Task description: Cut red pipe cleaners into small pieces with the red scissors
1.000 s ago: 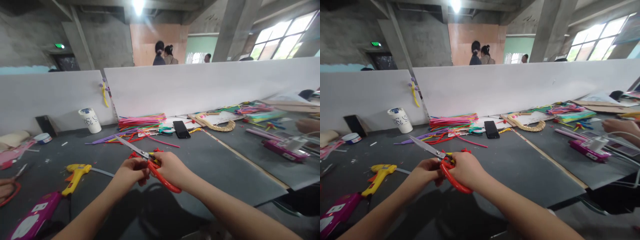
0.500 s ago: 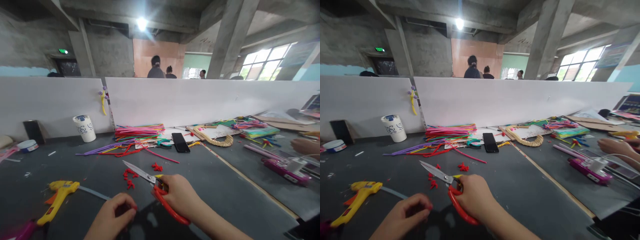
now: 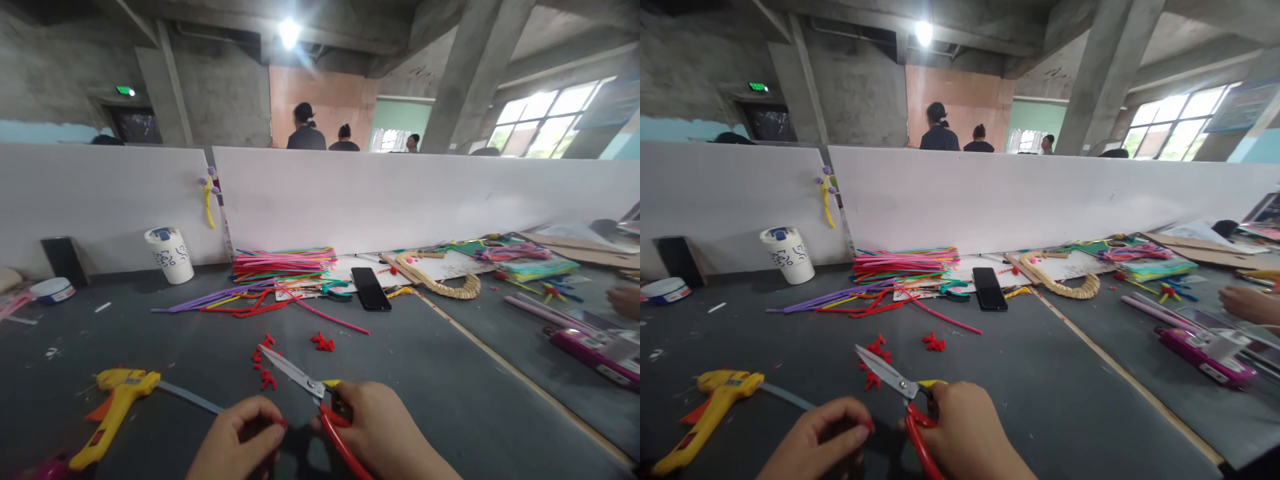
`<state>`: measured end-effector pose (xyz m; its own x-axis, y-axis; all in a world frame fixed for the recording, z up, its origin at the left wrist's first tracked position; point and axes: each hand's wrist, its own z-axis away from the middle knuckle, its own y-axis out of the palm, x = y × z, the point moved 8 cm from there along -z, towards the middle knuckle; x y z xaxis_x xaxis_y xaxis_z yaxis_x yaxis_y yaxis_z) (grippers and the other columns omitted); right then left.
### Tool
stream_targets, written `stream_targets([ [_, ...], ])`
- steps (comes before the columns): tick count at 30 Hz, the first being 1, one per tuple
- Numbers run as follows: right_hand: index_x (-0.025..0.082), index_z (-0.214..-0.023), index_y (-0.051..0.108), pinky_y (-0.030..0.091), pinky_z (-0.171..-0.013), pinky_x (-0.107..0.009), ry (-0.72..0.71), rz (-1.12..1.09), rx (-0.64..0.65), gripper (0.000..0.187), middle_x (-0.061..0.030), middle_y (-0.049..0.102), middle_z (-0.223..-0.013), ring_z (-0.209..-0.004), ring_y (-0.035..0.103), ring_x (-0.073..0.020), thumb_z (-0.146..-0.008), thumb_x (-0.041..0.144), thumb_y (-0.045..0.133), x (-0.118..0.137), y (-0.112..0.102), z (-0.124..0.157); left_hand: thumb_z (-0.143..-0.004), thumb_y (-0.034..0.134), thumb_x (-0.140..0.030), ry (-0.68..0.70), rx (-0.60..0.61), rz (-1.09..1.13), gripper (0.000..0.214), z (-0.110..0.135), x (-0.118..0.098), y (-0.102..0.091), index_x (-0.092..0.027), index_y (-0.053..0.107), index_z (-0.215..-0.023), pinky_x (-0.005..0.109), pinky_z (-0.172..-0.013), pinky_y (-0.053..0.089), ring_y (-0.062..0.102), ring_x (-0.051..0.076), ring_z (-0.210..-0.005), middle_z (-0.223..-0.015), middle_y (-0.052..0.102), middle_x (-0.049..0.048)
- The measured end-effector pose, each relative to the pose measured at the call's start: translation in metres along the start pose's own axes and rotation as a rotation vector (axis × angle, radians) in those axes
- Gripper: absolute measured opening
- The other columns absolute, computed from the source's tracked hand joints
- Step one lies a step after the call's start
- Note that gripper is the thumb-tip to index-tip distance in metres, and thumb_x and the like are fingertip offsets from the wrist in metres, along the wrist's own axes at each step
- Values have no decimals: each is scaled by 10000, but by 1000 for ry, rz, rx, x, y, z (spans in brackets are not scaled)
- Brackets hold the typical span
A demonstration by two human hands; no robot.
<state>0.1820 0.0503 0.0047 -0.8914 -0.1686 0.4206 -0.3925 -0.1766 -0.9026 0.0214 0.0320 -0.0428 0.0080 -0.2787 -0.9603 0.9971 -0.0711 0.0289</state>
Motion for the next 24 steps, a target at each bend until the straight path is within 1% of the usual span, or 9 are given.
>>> stream_targets([
  [2,207,-678,618,187,-440,-218,-33,17,-77,332,-21,619,-581,-501,518,-133,-682,525,523,5,-11,4,-532,668,-355,77,-47,12,228,2,-20,-3,-147,584,-575,197,-377,324,405,84,-381,-414,489,-25],
  [5,190,-646,602,192,-441,-218,-69,28,-176,367,-15,583,-551,-477,473,-118,-698,540,506,14,-29,5,-526,674,-316,187,-102,54,196,7,-53,-7,-147,595,-586,195,-390,360,472,110,-443,-450,524,-16],
  [8,177,-615,573,211,-432,-204,-96,-82,-195,363,0,531,-532,-465,418,-100,-702,523,507,23,-38,0,-573,658,-287,202,-168,92,161,13,-68,-14,-150,602,-636,189,-436,386,507,110,-492,-504,561,-15],
  [10,174,-618,553,229,-432,-192,-104,-193,-159,336,13,499,-531,-467,403,-93,-710,493,501,26,-34,-4,-576,663,-276,203,-204,161,162,19,-66,-19,-152,600,-660,183,-450,387,525,107,-522,-560,593,-10],
  [13,163,-683,551,236,-424,-175,-102,-321,-54,193,30,481,-537,-447,387,-75,-692,355,529,28,-13,-6,-558,679,-265,184,-257,244,185,29,-54,-28,-146,594,-672,181,-445,380,525,99,-520,-617,619,1],
  [15,153,-663,558,229,-421,-172,-108,-338,-16,131,35,461,-520,-439,368,-67,-674,281,528,28,0,-2,-562,680,-260,174,-278,254,191,35,-46,-32,-140,593,-683,181,-443,381,524,96,-518,-634,623,7],
  [17,150,-624,565,214,-425,-179,-114,-318,-42,157,29,449,-513,-449,351,-70,-688,281,508,28,6,4,-584,669,-259,184,-267,236,185,39,-44,-33,-137,593,-700,179,-451,387,525,94,-528,-648,623,13],
  [21,185,-682,610,189,-448,-203,-155,-179,-211,259,16,493,-536,-463,351,-85,-722,414,497,30,-4,17,-599,662,-266,230,-268,223,191,45,-49,-36,-135,590,-719,179,-448,393,524,95,-532,-658,619,19],
  [24,195,-709,612,185,-445,-203,-160,-150,-219,307,13,512,-553,-463,350,-87,-702,486,515,33,-5,20,-590,670,-263,219,-296,242,201,43,-44,-39,-135,580,-716,180,-445,394,528,96,-524,-654,620,18],
])
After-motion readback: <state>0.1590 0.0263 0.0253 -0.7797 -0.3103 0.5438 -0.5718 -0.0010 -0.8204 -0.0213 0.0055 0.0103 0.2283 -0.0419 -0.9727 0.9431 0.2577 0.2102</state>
